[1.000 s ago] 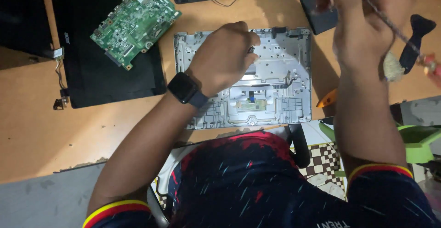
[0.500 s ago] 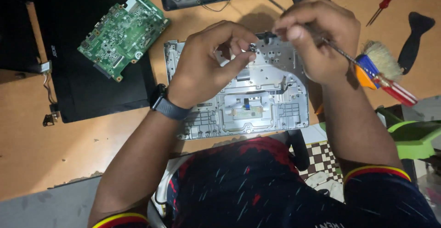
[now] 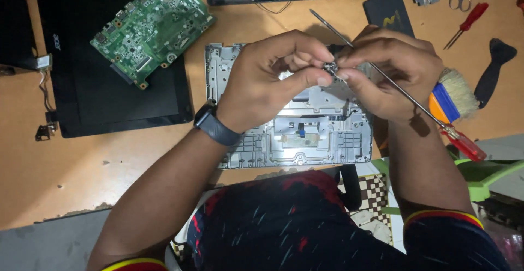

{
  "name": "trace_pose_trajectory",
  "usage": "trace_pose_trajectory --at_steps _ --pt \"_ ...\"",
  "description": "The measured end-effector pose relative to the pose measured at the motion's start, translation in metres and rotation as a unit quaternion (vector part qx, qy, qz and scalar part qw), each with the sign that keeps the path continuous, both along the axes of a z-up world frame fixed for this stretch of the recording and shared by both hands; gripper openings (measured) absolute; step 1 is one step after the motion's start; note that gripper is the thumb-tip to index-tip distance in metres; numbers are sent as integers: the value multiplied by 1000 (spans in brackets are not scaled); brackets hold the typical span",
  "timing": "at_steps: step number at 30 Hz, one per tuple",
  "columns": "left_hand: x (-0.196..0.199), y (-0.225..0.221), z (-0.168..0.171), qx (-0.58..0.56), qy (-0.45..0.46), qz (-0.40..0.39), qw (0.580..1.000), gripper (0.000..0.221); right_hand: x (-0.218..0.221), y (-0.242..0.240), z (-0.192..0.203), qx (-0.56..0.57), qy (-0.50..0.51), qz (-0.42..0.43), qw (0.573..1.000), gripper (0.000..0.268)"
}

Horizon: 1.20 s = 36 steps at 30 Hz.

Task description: The person is disassembling a laptop, first removing the motherboard from the chassis and then using a screwdriver to manipulate small internal components and connectors.

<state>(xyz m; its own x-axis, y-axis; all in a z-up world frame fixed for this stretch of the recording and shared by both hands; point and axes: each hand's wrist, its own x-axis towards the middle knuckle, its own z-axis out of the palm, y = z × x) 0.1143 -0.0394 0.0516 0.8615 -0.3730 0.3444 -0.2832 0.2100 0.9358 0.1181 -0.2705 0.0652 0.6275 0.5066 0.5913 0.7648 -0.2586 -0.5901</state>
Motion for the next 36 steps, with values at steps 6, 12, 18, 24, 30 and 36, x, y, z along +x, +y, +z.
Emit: trace_pose_trajectory --at_steps 6,12,18,24,30,36 --pt "-1 -3 -3 -25 12 -9 1000 19 2 -3 -7 1 -2 -15 1000 11" --pt "-1 -2 -3 -9 21 -12 1000 21 3 -4 -14 29 -16 -32 999 10" --pt "-3 -3 -1 -30 19 -19 999 17 5 -4 -13 23 -23 -29 999 9" --pt "-2 -4 -4 -32 4 -13 999 13 7 -3 -16 29 -32 -36 998 9" --pt "-1 -9 -6 -61 55 -22 996 10 6 -2 -16 22 -27 -36 999 13" --pt "0 -13 -10 -59 94 -10 994 13 5 -2 -13 -3 -29 -50 998 16"
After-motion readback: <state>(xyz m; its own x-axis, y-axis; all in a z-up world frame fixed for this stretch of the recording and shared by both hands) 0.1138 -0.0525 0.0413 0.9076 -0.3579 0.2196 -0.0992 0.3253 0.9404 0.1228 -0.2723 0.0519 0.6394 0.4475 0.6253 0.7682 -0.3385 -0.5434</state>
